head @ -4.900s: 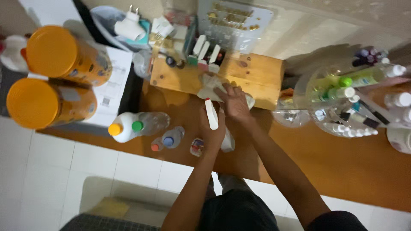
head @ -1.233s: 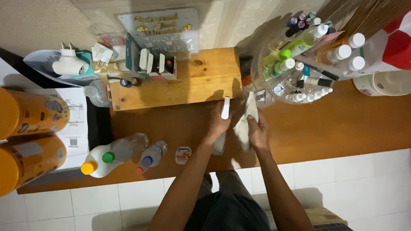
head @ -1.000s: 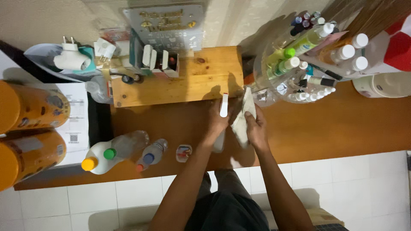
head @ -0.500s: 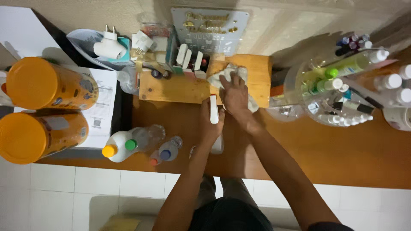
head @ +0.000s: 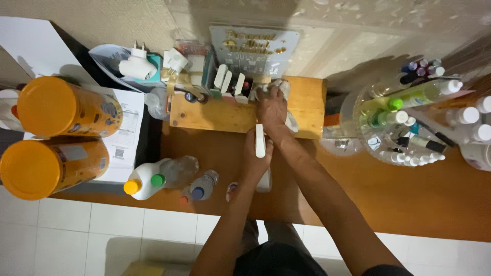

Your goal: The person sprays a surface and wipes it with a cloth, then rearranges various bottles and containers on a shelf.

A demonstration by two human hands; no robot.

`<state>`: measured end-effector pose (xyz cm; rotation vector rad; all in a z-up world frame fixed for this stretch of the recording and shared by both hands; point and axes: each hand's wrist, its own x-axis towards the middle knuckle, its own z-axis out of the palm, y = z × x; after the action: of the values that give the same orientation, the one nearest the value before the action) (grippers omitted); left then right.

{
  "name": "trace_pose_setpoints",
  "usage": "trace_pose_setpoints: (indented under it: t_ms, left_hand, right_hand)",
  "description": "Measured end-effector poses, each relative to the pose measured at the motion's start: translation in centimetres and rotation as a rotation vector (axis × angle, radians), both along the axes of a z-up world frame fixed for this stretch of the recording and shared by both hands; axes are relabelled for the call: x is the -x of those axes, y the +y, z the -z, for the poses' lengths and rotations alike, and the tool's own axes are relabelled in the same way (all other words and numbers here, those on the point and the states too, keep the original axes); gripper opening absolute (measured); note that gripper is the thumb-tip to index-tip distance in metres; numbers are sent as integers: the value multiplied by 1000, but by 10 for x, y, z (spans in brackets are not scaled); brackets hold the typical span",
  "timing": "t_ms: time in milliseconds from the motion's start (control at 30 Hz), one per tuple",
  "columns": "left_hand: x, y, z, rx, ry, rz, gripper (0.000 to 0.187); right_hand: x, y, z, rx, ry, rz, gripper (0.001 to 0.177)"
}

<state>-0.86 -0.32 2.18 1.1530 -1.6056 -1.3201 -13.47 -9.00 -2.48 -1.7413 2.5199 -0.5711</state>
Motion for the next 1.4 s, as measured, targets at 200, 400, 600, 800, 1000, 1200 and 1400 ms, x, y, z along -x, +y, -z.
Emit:
trace_pose_setpoints:
  t_ms: [200,400,600,800,1000,1200,1400]
  left_hand:
    - [-1,1,-11,-249,-77,-3,46]
    - [-12,-4,15,86,66,-75,49]
    - [-15,6,11,-88,-29,-13,45]
    - [0,8,17,-94,-41,-40,42]
    - [6,17,28,-185,-3,27,39]
    - [14,16,36,-81,-23,74,45]
    - [25,19,42,-181,95,91,39]
  right_hand:
    - [23,27,-12,-50,-150,102,38]
    - [4,25,-4,69,-44,-26,44]
    - [58,44,25,87,125,57,41]
    - [67,37,4,74,17,301,40]
    - [86,40,6,185,216,53,42]
    - [112,36,41,-88,-186,567,43]
    - [117,52,68,48,404,227,41]
